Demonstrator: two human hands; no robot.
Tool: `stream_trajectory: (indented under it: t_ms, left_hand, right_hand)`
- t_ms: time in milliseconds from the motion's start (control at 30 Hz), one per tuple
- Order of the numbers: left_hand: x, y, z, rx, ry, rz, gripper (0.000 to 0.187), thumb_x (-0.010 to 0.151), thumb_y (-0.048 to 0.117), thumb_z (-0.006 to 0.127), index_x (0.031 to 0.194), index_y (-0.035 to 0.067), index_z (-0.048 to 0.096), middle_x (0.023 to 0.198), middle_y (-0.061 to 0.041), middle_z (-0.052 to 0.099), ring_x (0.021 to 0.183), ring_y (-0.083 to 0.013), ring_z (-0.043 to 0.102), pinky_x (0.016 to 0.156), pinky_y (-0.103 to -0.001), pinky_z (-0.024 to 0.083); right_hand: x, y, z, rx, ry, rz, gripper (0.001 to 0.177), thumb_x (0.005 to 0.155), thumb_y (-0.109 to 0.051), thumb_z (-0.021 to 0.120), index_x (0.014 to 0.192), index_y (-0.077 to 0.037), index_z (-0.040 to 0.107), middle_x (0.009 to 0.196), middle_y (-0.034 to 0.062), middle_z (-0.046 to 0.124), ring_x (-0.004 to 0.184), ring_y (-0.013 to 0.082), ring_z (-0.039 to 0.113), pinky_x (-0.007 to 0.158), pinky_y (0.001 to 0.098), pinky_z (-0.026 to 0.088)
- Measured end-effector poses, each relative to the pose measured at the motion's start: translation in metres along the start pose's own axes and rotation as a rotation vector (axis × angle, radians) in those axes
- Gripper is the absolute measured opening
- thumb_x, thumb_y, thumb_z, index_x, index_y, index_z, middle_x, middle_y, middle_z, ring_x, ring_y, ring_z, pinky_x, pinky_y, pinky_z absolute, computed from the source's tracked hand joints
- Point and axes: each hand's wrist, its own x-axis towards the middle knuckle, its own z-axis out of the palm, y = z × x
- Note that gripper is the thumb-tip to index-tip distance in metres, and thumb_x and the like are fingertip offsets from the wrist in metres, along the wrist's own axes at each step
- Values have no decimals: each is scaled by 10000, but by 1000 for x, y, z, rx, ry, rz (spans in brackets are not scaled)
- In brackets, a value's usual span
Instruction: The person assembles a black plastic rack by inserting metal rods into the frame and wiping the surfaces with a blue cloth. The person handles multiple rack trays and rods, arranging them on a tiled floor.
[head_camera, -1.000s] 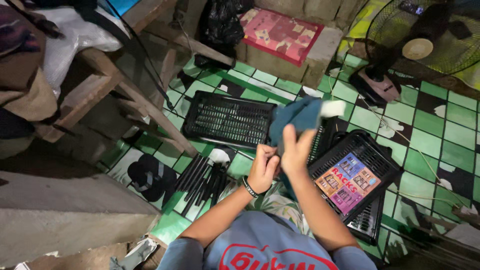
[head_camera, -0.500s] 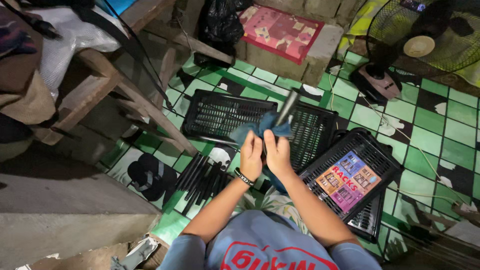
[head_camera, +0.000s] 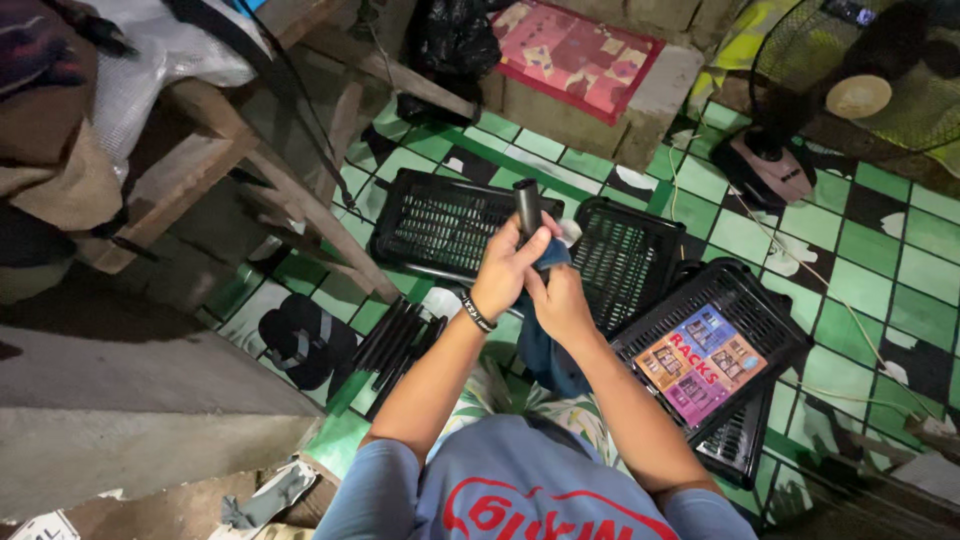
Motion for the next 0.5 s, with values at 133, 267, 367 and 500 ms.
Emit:
stream_trajectory:
  t_ms: [133,267,367,500]
  left_hand:
    - [-1,-20,1,-224,76,-69,253,1087,285,576,1137,40,613,1044,-34,658,1003,-128,598,955,-292,474]
    - [6,-18,-4,-475,133,-102,308,1065,336,593,1146,39,592,951,-29,635,913,-148,645,886,-305,536]
    - [9,4,-19,-581,126,-91,371,1057,400,572,1195,56,568,879,8,562,711,-106,570,611,-296,521]
    - [3,25,-30,-314,-20,-233,540,1034,571,391,1231,100,568,774,11,546,537,-73,496,426,-228,409]
  right_hand:
    - [-24,30,15,-77,67,-20,264,1034,-216,611,1073,43,643,907,242,709,883,436,710,730,464,537]
    - [-57,80,25,-55,-49,189,335,1041,-277,586,949,39,651,758,217,685,675,350,680,662,446,514]
    - [-74,122,20,7,-26,292,460,1115,-313,513,891,82,586,771,237,585,673,347,566,651,431,466]
    - [-62,126,-6,325,260,346,362,1113,-290,513,1033,58,569,935,192,583,841,293,557,789,399,452]
